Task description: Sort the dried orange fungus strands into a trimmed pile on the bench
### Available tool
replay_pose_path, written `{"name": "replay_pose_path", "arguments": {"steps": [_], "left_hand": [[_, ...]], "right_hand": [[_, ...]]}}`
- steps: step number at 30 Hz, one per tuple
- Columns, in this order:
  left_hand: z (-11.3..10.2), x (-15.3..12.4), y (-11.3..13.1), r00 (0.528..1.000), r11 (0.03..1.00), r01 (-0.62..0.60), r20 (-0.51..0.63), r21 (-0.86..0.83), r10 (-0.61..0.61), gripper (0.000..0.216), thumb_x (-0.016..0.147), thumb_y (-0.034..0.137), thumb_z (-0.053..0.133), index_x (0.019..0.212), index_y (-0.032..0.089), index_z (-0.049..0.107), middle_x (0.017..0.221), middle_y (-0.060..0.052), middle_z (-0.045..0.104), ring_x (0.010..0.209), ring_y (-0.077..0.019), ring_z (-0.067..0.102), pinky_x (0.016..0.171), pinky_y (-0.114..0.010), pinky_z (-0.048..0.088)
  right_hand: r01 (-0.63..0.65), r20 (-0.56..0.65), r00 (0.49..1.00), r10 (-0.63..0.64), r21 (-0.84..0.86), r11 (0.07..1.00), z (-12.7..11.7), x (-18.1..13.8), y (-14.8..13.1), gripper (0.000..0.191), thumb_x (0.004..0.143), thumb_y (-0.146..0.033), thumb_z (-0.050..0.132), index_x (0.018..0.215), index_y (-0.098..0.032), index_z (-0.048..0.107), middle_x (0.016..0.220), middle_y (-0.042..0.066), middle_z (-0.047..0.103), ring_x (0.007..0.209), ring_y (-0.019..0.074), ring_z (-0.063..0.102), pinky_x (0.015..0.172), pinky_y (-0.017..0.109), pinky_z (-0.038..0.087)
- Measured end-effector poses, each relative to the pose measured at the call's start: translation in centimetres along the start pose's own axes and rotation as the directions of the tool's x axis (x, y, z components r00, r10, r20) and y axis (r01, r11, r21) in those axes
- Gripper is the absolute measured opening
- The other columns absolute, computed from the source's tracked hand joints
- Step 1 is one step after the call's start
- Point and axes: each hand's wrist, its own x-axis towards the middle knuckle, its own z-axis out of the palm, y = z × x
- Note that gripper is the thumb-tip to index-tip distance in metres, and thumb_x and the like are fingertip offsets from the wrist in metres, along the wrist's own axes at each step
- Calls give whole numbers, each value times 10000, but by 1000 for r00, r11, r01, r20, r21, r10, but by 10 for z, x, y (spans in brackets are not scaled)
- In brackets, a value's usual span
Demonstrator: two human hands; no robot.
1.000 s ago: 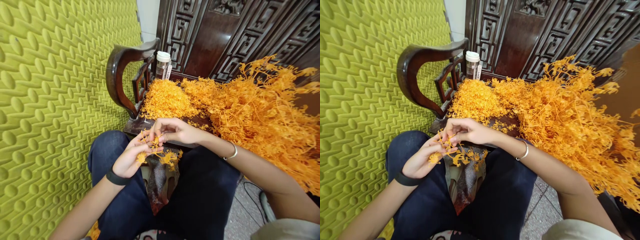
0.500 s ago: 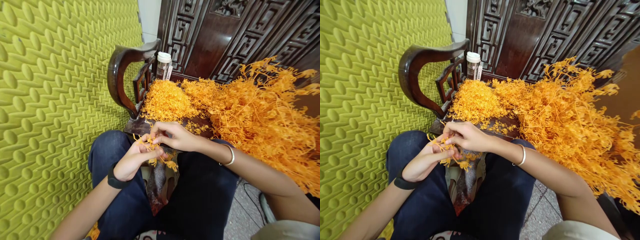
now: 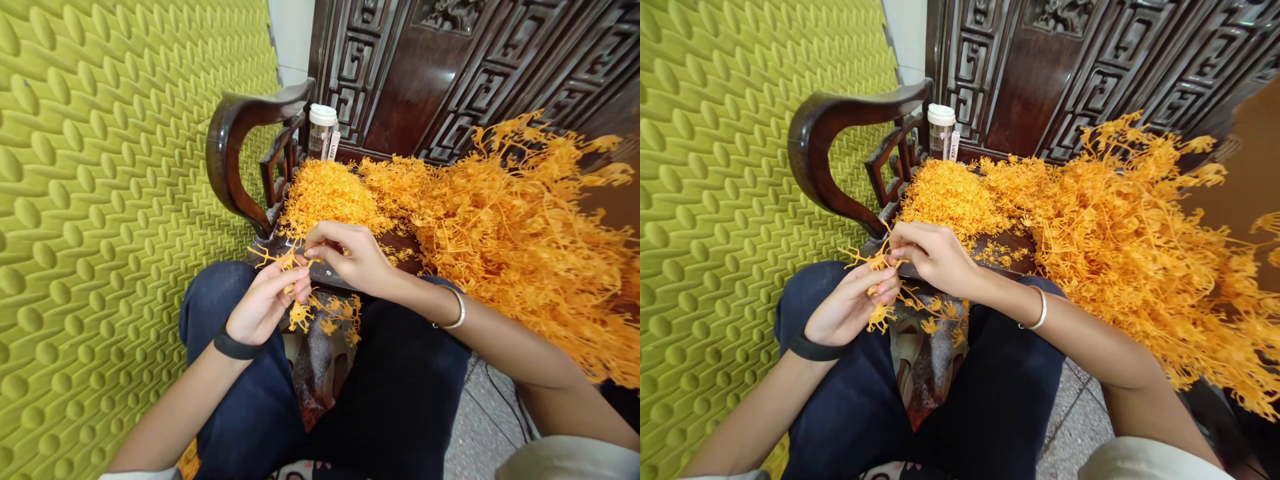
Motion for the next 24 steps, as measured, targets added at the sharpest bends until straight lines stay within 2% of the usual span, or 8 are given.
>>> {"name": "replay_pose_path", "arguments": {"steps": [8, 10, 11, 13, 14, 16, 20, 24], "left_hand": [[3, 8, 1, 999, 1000, 0, -39, -30, -1, 147, 708, 109, 641, 826, 108, 552, 461, 62, 443, 445, -55, 435, 468, -167, 335], [0, 4, -3, 998, 998, 61, -28, -1, -61, 169, 708, 119, 643, 852, 121, 555, 437, 72, 434, 414, -56, 419, 454, -173, 321], [-1, 0, -6, 995, 994, 104, -17, 18, -103, 179, 712, 129, 644, 870, 124, 559, 431, 74, 436, 407, -59, 420, 454, -178, 323], [-3, -6, -11, 988, 986, 157, 6, 55, -157, 195, 725, 156, 647, 901, 122, 571, 445, 60, 472, 433, -74, 459, 484, -192, 359], [-4, -9, -12, 987, 985, 157, 12, 68, -159, 203, 732, 167, 647, 916, 117, 579, 468, 45, 504, 468, -86, 492, 515, -202, 386], [-4, -11, -13, 992, 989, 124, 11, 83, -125, 210, 744, 182, 643, 934, 107, 598, 525, 12, 565, 546, -108, 545, 584, -222, 427], [-3, -10, -9, 997, 993, 80, -20, 83, -78, 176, 751, 200, 630, 898, 103, 630, 603, -27, 619, 604, -133, 571, 629, -248, 446], [-6, -9, -8, 997, 996, 67, 28, 54, -68, 158, 763, 253, 621, 849, 122, 644, 571, -11, 572, 574, -130, 544, 595, -244, 424]], "right_hand": [[-137, -177, 972, 153, 101, 985, -5, 9, 9, 117, 771, -64, 544, 710, -163, 535, 659, -39, 547, 612, 64, 497, 588, 202, 393], [-135, -400, 899, 177, 130, 982, -26, 16, 26, 135, 729, -42, 556, 702, -170, 520, 658, -40, 534, 601, 64, 484, 558, 204, 374], [-124, -564, 804, 192, 157, 980, -39, 19, 37, 142, 714, -46, 568, 700, -174, 508, 639, -46, 516, 562, 58, 455, 510, 200, 341], [-141, -669, 713, 209, 155, 978, -63, 21, 62, 106, 779, -110, 532, 754, -193, 470, 634, -58, 462, 546, 54, 400, 498, 196, 312], [-163, -673, 703, 230, 162, 973, -72, 21, 74, 116, 781, -145, 549, 750, -198, 451, 621, -62, 447, 536, 55, 392, 493, 196, 312], [-229, -600, 740, 303, 199, 953, -79, 17, 95, 157, 753, -189, 598, 805, -203, 451, 642, -49, 502, 554, 69, 456, 517, 204, 370], [-364, -455, 805, 382, 129, 922, -67, 12, 123, 152, 709, -201, 645, 787, -181, 515, 773, 6, 557, 634, 93, 520, 658, 266, 465], [-491, -407, 787, 463, 41, 870, -63, 15, 140, 142, 695, -207, 654, 802, -165, 569, 1011, 76, 524, 776, 131, 565, 796, 340, 486]]}}
